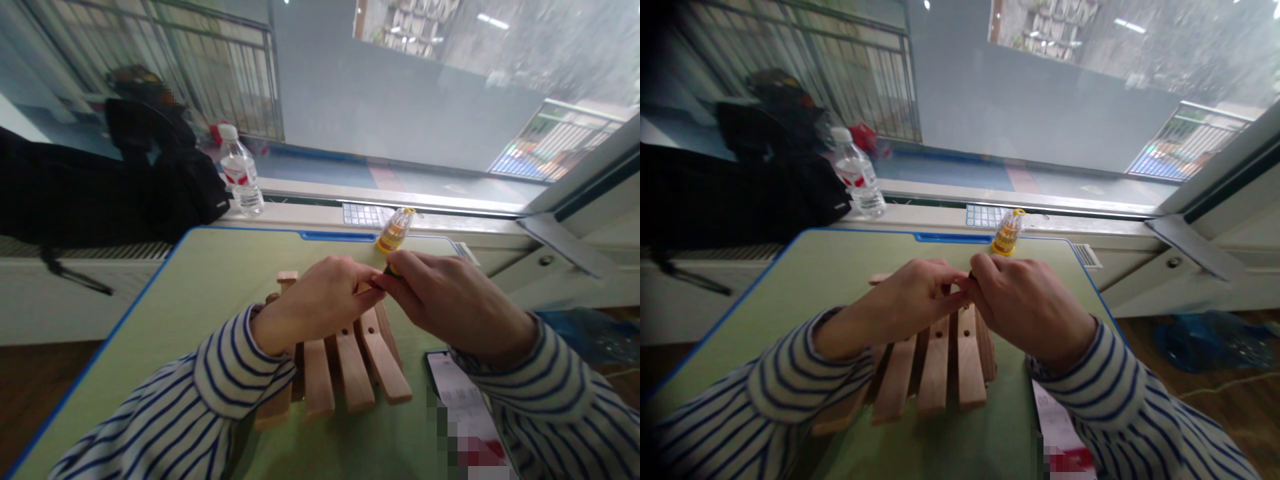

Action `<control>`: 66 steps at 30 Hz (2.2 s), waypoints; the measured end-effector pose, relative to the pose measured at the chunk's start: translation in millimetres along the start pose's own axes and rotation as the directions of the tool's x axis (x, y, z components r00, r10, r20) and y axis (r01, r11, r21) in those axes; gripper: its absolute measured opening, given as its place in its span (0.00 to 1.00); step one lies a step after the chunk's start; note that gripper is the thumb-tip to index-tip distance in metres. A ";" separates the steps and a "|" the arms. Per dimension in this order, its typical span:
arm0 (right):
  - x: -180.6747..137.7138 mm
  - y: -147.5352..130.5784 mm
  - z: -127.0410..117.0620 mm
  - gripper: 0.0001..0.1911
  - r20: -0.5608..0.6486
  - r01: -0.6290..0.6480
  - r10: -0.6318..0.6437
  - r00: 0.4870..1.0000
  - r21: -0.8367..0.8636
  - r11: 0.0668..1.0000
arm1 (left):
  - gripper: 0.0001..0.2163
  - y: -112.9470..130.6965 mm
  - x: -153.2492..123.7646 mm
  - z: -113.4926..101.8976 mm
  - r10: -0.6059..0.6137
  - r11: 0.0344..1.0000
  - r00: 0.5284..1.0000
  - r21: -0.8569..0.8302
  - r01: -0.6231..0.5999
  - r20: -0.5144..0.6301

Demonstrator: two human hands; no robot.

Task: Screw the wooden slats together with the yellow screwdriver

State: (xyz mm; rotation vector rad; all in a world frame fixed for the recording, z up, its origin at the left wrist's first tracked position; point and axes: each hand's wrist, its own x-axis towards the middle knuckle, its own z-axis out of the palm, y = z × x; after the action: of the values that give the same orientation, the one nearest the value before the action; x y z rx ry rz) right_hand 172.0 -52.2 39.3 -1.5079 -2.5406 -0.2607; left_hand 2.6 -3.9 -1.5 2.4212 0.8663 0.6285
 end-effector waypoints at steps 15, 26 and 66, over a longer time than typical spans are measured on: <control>5.4 6.8 -14.1 0.12 0.167 0.067 -0.086 0.982 0.114 0.991 | 0.09 -2.3 1.4 0.0 -0.029 0.997 0.997 -0.075 0.023 -0.072; 2.9 4.6 -0.6 0.11 0.049 0.047 -0.054 0.997 0.134 0.990 | 0.09 -2.0 -0.2 1.7 -0.022 0.999 0.998 -0.038 0.019 -0.056; 5.4 8.4 -4.1 0.09 0.110 0.069 -0.087 0.990 0.157 0.985 | 0.10 -2.2 1.3 2.0 -0.054 0.997 0.996 -0.053 0.050 -0.078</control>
State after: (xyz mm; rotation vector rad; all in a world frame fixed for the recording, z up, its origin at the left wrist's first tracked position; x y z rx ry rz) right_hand 177.0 -44.6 45.0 -1.4077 -2.6435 0.0135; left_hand 3.7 -2.1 -4.0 2.3342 0.9312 0.7221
